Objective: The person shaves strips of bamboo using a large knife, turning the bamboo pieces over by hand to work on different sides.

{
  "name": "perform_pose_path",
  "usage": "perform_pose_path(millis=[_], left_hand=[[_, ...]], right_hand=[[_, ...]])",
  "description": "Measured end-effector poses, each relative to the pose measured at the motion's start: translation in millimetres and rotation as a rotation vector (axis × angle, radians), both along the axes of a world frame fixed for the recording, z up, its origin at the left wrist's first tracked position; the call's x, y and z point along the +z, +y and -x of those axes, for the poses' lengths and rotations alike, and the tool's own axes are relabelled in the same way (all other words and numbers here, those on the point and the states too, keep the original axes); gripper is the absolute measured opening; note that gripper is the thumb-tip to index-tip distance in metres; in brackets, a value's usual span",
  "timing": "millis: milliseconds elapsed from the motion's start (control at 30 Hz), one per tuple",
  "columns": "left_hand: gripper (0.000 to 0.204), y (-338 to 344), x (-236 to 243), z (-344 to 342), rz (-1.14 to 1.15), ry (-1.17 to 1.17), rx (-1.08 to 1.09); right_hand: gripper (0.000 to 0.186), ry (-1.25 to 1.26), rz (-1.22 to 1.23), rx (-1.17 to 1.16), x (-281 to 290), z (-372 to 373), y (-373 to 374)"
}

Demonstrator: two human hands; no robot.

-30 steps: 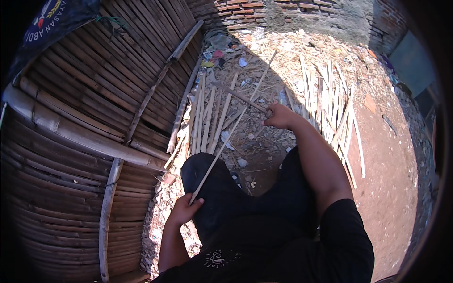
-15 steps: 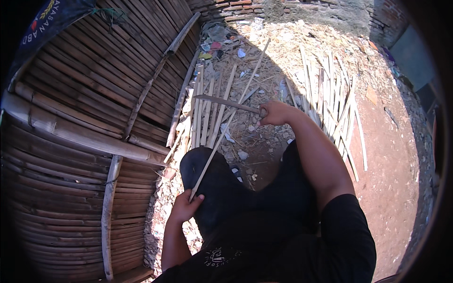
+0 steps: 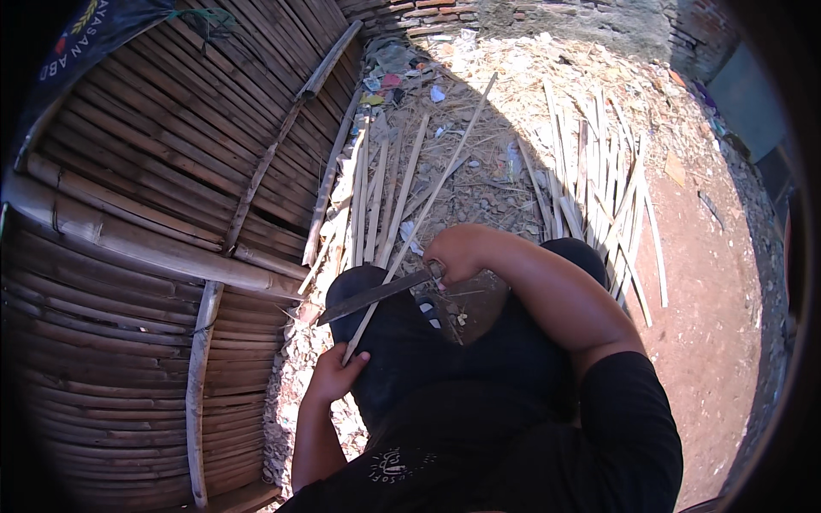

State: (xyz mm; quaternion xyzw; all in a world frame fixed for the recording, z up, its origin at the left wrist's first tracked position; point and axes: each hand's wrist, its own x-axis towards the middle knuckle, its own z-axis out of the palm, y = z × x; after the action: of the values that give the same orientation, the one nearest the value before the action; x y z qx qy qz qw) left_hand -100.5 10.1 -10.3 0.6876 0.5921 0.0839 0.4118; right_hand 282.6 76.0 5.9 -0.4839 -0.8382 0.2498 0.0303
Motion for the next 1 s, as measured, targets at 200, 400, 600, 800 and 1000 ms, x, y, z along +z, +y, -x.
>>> perform_pose_path(millis=[200, 400, 600, 800, 1000], left_hand=[[0.038, -2, 5, -5, -0.025, -0.007, -0.011], [0.037, 3, -3, -2, -0.005, -0.041, -0.034], [0.037, 2, 5, -3, 0.019, -0.040, -0.016], [0.038, -1, 2, -2, 0.023, -0.074, 0.008], [0.037, 5, 10, -8, 0.023, 0.012, -0.052]], right_hand=[[0.063, 0.122, -0.077, -0.619, -7, -94, 17], [0.072, 0.224, -0.063, -0.815, -9, -100, 14], [0.056, 0.018, 0.039, -0.120, 1, -24, 0], [0.053, 0.096, 0.043, -0.097, -6, -39, 9], [0.069, 0.165, -0.018, -0.889, -8, -118, 13]])
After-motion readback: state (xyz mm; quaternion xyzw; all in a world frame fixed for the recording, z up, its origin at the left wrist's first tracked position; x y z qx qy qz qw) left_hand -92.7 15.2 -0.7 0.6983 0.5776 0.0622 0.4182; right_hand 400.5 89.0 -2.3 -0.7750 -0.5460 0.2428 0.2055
